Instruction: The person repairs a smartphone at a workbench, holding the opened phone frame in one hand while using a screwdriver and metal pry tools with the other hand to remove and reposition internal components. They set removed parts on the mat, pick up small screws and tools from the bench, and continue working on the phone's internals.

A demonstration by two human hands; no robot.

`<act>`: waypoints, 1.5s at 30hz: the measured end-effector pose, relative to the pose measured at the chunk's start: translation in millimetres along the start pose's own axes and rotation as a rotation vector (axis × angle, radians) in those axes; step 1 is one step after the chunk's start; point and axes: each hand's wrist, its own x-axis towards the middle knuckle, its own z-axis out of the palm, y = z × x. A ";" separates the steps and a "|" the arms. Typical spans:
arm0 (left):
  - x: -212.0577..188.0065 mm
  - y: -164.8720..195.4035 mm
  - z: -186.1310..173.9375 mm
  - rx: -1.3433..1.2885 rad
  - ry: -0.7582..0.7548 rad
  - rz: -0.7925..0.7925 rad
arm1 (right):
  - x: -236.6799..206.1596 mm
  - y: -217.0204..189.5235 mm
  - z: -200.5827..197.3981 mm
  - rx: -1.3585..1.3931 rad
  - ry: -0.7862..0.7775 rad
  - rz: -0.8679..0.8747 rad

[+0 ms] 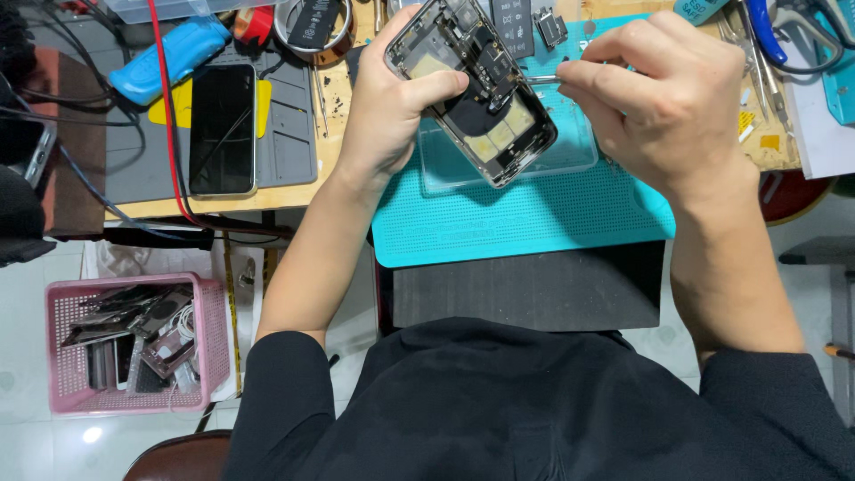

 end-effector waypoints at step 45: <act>18.8 -18.3 -32.3 0.198 -0.096 -0.052 | 18.0 -3.4 10.8 -0.018 -0.070 -0.063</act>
